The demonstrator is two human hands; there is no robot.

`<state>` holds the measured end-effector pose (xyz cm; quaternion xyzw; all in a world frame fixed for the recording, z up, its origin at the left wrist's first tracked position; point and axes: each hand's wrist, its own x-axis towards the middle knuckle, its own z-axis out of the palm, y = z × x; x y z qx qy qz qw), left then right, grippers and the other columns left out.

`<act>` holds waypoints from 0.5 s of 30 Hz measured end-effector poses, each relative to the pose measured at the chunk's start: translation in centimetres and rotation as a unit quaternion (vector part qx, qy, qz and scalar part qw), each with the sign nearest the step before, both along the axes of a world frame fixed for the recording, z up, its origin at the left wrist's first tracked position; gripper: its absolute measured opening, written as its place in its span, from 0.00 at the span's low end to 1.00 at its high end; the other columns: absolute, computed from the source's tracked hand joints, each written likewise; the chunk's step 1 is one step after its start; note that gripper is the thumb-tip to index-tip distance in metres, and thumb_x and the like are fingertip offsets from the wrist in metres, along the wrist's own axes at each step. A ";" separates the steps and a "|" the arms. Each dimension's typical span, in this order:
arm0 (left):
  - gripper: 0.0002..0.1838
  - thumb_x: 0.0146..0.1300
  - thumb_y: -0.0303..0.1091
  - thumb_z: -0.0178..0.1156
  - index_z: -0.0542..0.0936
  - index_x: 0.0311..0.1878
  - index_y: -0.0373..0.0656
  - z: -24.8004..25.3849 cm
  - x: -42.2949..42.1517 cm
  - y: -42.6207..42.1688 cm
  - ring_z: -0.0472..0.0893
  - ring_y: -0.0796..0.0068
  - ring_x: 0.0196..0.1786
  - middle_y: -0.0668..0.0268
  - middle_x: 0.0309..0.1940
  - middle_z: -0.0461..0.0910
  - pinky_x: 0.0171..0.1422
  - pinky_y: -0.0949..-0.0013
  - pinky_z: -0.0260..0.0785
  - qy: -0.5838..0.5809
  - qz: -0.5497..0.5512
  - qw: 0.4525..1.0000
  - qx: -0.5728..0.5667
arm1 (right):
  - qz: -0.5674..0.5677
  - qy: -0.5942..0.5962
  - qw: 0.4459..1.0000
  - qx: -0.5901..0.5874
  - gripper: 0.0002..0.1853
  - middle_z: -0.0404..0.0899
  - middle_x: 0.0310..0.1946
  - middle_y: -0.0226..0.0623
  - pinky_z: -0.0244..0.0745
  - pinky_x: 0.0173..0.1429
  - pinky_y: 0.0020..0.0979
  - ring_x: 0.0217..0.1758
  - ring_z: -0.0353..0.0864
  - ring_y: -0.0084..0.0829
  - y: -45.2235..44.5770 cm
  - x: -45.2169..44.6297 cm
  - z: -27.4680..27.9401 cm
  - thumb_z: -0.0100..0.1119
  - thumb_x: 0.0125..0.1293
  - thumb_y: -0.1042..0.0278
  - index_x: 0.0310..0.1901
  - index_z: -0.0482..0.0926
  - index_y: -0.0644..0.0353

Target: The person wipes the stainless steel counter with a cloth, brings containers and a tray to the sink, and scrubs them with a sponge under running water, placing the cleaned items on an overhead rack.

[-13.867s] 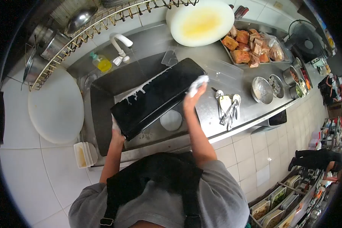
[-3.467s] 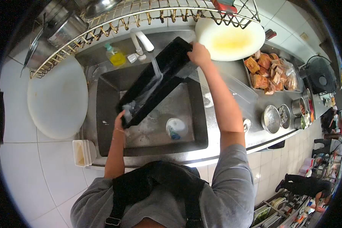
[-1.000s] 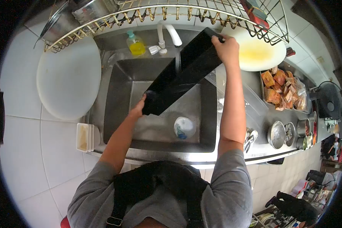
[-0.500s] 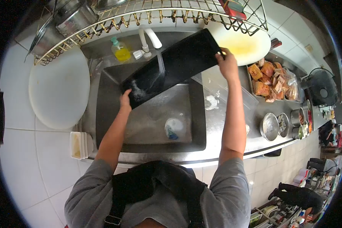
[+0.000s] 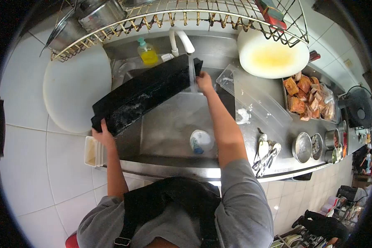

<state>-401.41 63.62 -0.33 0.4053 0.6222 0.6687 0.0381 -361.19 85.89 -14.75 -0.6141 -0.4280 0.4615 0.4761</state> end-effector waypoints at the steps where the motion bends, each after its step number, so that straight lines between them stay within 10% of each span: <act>1: 0.14 0.54 0.32 0.68 0.78 0.40 0.33 1.0 0.1 -1.0 0.76 0.74 0.35 0.62 0.33 0.80 0.43 0.70 0.70 0.035 0.018 0.999 0.010 | 0.012 -0.042 0.999 -0.008 0.15 0.80 0.39 0.40 0.76 0.44 0.31 0.42 0.80 0.31 0.1 -0.7 0.1 0.57 0.60 0.77 0.50 0.75 0.66; 7: 0.14 0.45 0.30 0.67 0.70 0.27 0.38 5.9 -1.5 -4.0 0.70 0.61 0.20 0.59 0.18 0.70 0.27 0.65 0.65 0.285 0.093 0.954 -0.014 | 0.054 0.016 0.997 -0.044 0.14 0.80 0.39 0.47 0.83 0.41 0.31 0.36 0.82 0.33 -1.2 -4.1 5.0 0.55 0.61 0.81 0.49 0.74 0.75; 15: 0.09 0.54 0.30 0.65 0.77 0.34 0.36 5.3 0.2 -4.0 0.74 0.71 0.31 0.62 0.27 0.77 0.37 0.66 0.67 0.104 0.087 0.990 -0.024 | 0.064 0.224 0.972 -0.026 0.13 0.79 0.42 0.51 0.84 0.50 0.33 0.42 0.84 0.40 -1.1 -4.5 12.4 0.42 0.64 0.88 0.47 0.74 0.79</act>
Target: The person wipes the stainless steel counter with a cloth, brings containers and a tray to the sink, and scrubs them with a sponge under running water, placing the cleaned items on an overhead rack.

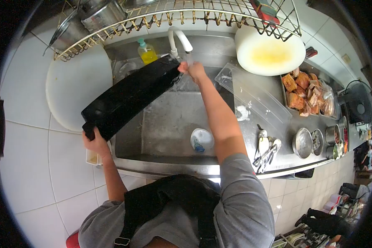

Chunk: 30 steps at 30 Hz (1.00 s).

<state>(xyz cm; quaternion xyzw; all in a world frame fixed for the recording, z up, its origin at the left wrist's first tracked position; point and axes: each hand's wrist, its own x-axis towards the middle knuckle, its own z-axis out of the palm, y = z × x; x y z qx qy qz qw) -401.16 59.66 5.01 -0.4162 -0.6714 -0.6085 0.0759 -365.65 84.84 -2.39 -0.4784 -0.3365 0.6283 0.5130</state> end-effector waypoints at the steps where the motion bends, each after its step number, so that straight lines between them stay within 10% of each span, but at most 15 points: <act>1: 0.09 0.56 0.31 0.64 0.78 0.36 0.35 -0.2 0.9 0.2 0.75 0.72 0.33 0.63 0.29 0.78 0.39 0.67 0.68 -0.057 -0.004 0.998 -0.014 | -0.001 0.013 1.000 0.002 0.13 0.79 0.43 0.52 0.84 0.50 0.33 0.43 0.84 0.41 0.3 0.4 0.9 0.41 0.65 0.87 0.48 0.74 0.79; 4: 0.13 0.59 0.31 0.62 0.79 0.44 0.33 -2.4 2.7 0.7 0.77 0.69 0.39 0.62 0.38 0.80 0.47 0.66 0.70 -0.275 -0.063 0.959 -0.015 | 0.046 -0.033 0.998 0.017 0.13 0.79 0.44 0.51 0.84 0.50 0.33 0.45 0.83 0.40 0.5 1.9 3.5 0.39 0.66 0.87 0.47 0.74 0.78; 8: 0.20 0.53 0.30 0.61 0.76 0.51 0.34 -4.9 5.9 0.6 0.79 0.61 0.43 0.58 0.43 0.79 0.50 0.61 0.73 -0.501 -0.144 0.853 0.027 | 0.076 -0.351 0.933 -0.022 0.18 0.82 0.34 0.49 0.82 0.42 0.33 0.42 0.84 0.36 -1.8 3.9 2.2 0.52 0.70 0.63 0.43 0.77 0.76; 9: 0.23 0.51 0.30 0.61 0.75 0.53 0.34 -5.5 6.2 0.5 0.80 0.59 0.44 0.57 0.45 0.78 0.51 0.60 0.73 -0.533 -0.165 0.829 0.030 | 0.046 -0.361 0.931 -0.031 0.31 0.82 0.28 0.48 0.81 0.38 0.34 0.39 0.84 0.35 -4.1 3.6 1.7 0.59 0.64 0.44 0.42 0.79 0.75; 13: 0.22 0.48 0.33 0.61 0.76 0.48 0.34 -10.7 6.3 0.4 0.79 0.58 0.47 0.59 0.43 0.78 0.51 0.56 0.73 -0.649 -0.152 0.743 -0.058 | 0.136 -0.215 0.963 -0.089 0.60 0.68 0.59 0.62 0.80 0.46 0.35 0.58 0.75 0.43 -15.0 -1.4 0.2 0.57 0.53 0.24 0.69 0.51 0.75; 15: 0.22 0.45 0.30 0.61 0.76 0.46 0.34 -10.8 7.8 -0.3 0.78 0.59 0.46 0.60 0.44 0.77 0.51 0.59 0.73 -0.695 -0.160 0.693 -0.102 | 0.189 -0.130 0.970 -0.083 0.61 0.50 0.69 0.66 0.76 0.55 0.38 0.69 0.63 0.52 -18.9 -3.6 0.4 0.57 0.59 0.31 0.71 0.35 0.75; 18: 0.24 0.43 0.29 0.59 0.76 0.48 0.36 -13.8 8.7 -0.8 0.77 0.57 0.47 0.60 0.44 0.77 0.52 0.57 0.73 -0.733 -0.171 0.637 -0.169 | -0.002 -0.289 0.953 0.094 0.56 0.50 0.69 0.66 0.65 0.66 0.38 0.73 0.57 0.51 -21.7 -5.9 -3.7 0.58 0.62 0.38 0.72 0.37 0.73; 26: 0.28 0.38 0.26 0.55 0.74 0.50 0.36 -17.8 12.3 -0.5 0.77 0.53 0.47 0.57 0.45 0.77 0.51 0.53 0.76 -0.764 -0.308 0.518 -0.231 | -0.105 -0.507 0.820 0.243 0.34 0.60 0.65 0.55 0.71 0.60 0.40 0.65 0.66 0.53 -22.5 -0.2 3.7 0.60 0.65 0.67 0.69 0.57 0.64; 30: 0.28 0.38 0.28 0.55 0.74 0.50 0.36 -17.9 13.2 0.8 0.77 0.53 0.47 0.57 0.44 0.77 0.51 0.54 0.76 -0.765 -0.327 0.514 -0.210 | -0.070 -0.643 0.675 0.355 0.28 0.61 0.65 0.51 0.56 0.72 0.48 0.70 0.61 0.50 -24.7 -1.8 6.3 0.62 0.58 0.69 0.61 0.69 0.65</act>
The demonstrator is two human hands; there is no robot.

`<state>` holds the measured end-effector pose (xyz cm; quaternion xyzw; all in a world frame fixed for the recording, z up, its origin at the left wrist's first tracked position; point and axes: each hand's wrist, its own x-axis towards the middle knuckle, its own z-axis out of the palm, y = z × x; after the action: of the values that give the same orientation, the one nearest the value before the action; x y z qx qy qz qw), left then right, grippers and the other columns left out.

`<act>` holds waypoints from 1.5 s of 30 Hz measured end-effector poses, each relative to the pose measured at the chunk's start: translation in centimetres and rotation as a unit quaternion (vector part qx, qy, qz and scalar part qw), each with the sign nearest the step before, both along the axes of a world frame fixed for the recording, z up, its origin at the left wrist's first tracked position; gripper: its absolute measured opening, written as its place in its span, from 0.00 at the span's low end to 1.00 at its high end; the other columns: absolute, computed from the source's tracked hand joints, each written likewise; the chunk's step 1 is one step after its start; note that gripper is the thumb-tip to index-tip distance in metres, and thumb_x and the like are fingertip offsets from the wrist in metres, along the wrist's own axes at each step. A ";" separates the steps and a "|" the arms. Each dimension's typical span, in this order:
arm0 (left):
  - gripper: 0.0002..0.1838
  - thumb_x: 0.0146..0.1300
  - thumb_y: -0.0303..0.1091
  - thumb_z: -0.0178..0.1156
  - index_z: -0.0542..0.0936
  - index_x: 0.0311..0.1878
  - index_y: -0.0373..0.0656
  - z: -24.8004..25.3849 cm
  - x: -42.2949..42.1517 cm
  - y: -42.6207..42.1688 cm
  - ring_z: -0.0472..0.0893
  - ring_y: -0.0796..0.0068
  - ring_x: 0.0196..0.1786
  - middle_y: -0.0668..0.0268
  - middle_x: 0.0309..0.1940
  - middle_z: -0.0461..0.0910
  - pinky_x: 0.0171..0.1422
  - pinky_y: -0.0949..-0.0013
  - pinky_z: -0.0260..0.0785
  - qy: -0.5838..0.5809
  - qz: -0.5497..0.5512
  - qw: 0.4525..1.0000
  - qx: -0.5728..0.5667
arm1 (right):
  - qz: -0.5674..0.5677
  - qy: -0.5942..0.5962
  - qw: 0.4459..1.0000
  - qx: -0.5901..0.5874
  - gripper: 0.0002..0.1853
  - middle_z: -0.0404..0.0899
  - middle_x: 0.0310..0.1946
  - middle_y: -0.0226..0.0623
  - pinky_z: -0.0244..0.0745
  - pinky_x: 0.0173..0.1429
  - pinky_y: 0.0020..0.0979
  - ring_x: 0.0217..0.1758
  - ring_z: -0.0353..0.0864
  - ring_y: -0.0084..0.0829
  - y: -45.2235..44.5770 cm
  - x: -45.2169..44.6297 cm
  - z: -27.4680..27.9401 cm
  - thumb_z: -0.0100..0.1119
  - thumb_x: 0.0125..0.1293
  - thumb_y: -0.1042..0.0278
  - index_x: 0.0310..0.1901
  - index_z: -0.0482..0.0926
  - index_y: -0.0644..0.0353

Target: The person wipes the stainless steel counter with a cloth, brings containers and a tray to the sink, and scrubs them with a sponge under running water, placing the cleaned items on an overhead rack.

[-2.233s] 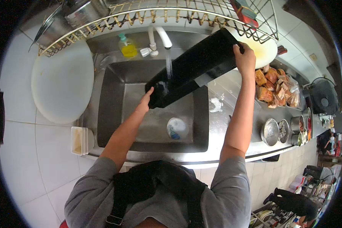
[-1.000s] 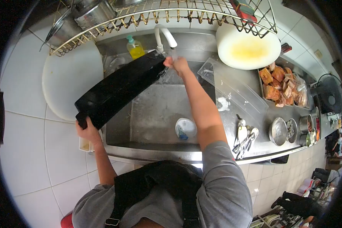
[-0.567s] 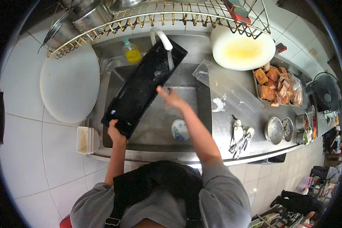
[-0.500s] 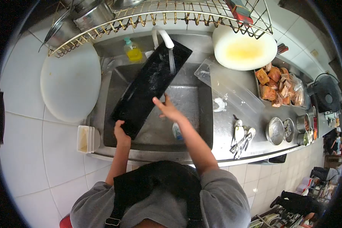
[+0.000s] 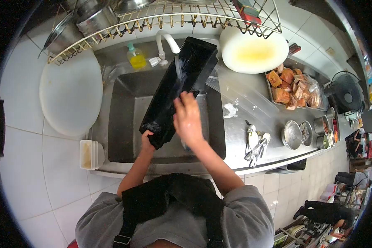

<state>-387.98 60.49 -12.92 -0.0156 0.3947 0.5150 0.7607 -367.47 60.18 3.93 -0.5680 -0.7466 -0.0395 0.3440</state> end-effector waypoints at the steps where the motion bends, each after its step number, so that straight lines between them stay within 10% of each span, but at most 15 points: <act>1: 0.27 0.39 0.28 0.55 0.74 0.49 0.35 0.4 -0.2 0.3 0.77 0.53 0.47 0.57 0.44 0.77 0.51 0.54 0.76 -0.006 0.005 1.000 0.003 | 0.052 -0.051 0.996 -0.042 0.28 0.63 0.65 0.50 0.53 0.73 0.50 0.70 0.62 0.48 -0.9 -1.0 0.2 0.64 0.57 0.66 0.59 0.72 0.64; 10: 0.16 0.46 0.25 0.57 0.77 0.42 0.36 8.7 -6.7 -2.6 0.78 0.65 0.39 0.63 0.38 0.76 0.45 0.64 0.72 0.192 0.150 0.970 0.007 | 0.291 -0.127 0.922 -0.220 0.33 0.77 0.45 0.40 0.47 0.75 0.52 0.56 0.74 0.39 -4.0 -10.0 -3.2 0.63 0.57 0.48 0.59 0.73 0.61; 19: 0.16 0.55 0.38 0.69 0.77 0.34 0.35 17.9 -3.0 -4.0 0.76 0.75 0.30 0.65 0.26 0.79 0.36 0.68 0.69 0.552 0.083 0.810 0.180 | 0.189 0.293 0.897 -0.273 0.33 0.78 0.33 0.58 0.73 0.38 0.51 0.37 0.78 0.60 -6.4 -15.0 -3.0 0.65 0.52 0.70 0.58 0.60 0.67; 22: 0.16 0.59 0.39 0.67 0.77 0.37 0.35 18.6 -1.9 -2.6 0.73 0.79 0.29 0.65 0.25 0.76 0.36 0.72 0.68 0.649 -0.076 0.719 0.237 | 0.184 0.449 0.850 -0.203 0.30 0.81 0.37 0.47 0.75 0.47 0.38 0.42 0.83 0.43 -4.7 -12.8 -1.9 0.66 0.53 0.71 0.56 0.64 0.66; 25: 0.14 0.61 0.38 0.64 0.78 0.40 0.34 20.1 -2.0 -1.3 0.81 0.68 0.32 0.59 0.28 0.80 0.39 0.69 0.73 0.562 -0.166 0.739 0.332 | 0.095 0.505 0.789 -0.336 0.17 0.81 0.40 0.39 0.73 0.48 0.27 0.41 0.78 0.26 -3.7 -9.0 -0.1 0.62 0.58 0.71 0.48 0.75 0.69; 30: 0.12 0.60 0.35 0.64 0.80 0.43 0.37 21.8 -10.6 -2.1 0.80 0.61 0.43 0.58 0.41 0.80 0.46 0.64 0.74 0.817 0.008 0.507 0.274 | 0.047 0.670 0.652 -0.352 0.17 0.81 0.40 0.35 0.70 0.50 0.26 0.40 0.77 0.24 -3.0 -3.1 -0.9 0.64 0.60 0.68 0.47 0.77 0.71; 31: 0.20 0.56 0.37 0.66 0.77 0.51 0.40 21.6 -13.4 -3.0 0.74 0.55 0.55 0.53 0.50 0.76 0.57 0.56 0.68 0.875 0.000 0.410 0.259 | 0.053 0.692 0.633 -0.343 0.16 0.81 0.40 0.36 0.70 0.50 0.25 0.41 0.78 0.25 -3.0 -1.8 -1.1 0.64 0.60 0.69 0.46 0.77 0.71; 35: 0.56 0.39 0.44 0.77 0.56 0.72 0.48 15.5 -24.6 -8.6 0.64 0.42 0.64 0.43 0.59 0.65 0.66 0.48 0.60 0.935 -0.123 0.327 0.069 | 0.042 0.745 0.605 -0.278 0.11 0.81 0.35 0.33 0.72 0.46 0.27 0.37 0.79 0.26 -3.9 2.4 1.1 0.62 0.59 0.69 0.40 0.78 0.67; 45: 0.63 0.38 0.38 0.75 0.45 0.76 0.59 12.8 -25.8 -11.7 0.66 0.42 0.60 0.46 0.57 0.63 0.65 0.48 0.61 0.893 -0.143 0.426 -0.034 | 0.012 0.788 0.614 -0.026 0.05 0.81 0.35 0.33 0.75 0.53 0.36 0.41 0.80 0.31 -9.7 9.0 12.6 0.60 0.57 0.67 0.32 0.79 0.58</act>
<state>-413.77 48.83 -0.16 0.4836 0.8670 0.1113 0.0451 -358.51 50.49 16.52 -0.3801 -0.1955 0.4473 0.7857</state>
